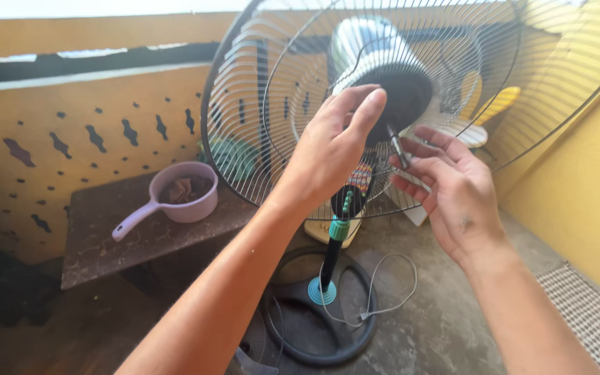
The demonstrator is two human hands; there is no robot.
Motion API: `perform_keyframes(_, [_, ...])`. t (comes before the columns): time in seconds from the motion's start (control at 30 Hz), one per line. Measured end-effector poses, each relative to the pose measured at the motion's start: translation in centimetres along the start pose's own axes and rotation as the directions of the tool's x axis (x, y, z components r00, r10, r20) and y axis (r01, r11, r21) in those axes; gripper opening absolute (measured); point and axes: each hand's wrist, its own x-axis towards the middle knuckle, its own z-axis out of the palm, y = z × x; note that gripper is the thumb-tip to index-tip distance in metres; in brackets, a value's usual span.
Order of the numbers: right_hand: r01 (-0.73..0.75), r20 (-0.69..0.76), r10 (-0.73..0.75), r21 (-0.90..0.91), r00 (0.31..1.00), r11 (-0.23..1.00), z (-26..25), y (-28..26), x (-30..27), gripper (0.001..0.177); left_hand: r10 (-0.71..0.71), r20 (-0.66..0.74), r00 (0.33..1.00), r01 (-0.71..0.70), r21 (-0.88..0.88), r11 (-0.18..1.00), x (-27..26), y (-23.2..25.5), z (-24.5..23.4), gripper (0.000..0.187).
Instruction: The person removes the front protective cage of a standing fan, then detaches the fan blades from the motor hub. The removed cage and blades are placed on the floor.
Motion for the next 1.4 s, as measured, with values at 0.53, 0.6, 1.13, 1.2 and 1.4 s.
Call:
perform_keyframes(0.53, [-0.246,-0.095,0.264,0.17,0.96,0.954,2.0,0.0,3.5,0.05,0.614,0.136,0.778,-0.531,0.666,0.524,0.1,5.9,-5.7,0.023])
perform_keyframes(0.6, [-0.311,-0.091,0.337,0.219,0.937,0.925,2.6,0.5,4.2,0.052,0.656,0.188,0.731,-0.568,0.701,0.432,0.9,6.3,-6.2,0.02])
perform_keyframes(1.13, [-0.172,-0.222,0.232,0.257,0.947,0.951,3.9,2.0,6.3,0.063,0.713,0.111,0.692,-0.438,0.85,0.293,1.0,6.3,-8.1,0.036])
perform_keyframes(1.2, [-0.151,-0.227,0.211,0.253,0.951,0.956,3.9,2.0,6.2,0.063,0.733,0.107,0.671,-0.451,0.844,0.29,0.2,6.2,-8.2,0.039])
perform_keyframes(1.4, [-0.141,-0.165,0.175,0.196,0.971,0.97,2.5,1.8,6.5,0.056,0.715,0.13,0.687,-0.486,0.814,0.318,-1.4,6.6,-6.7,0.047])
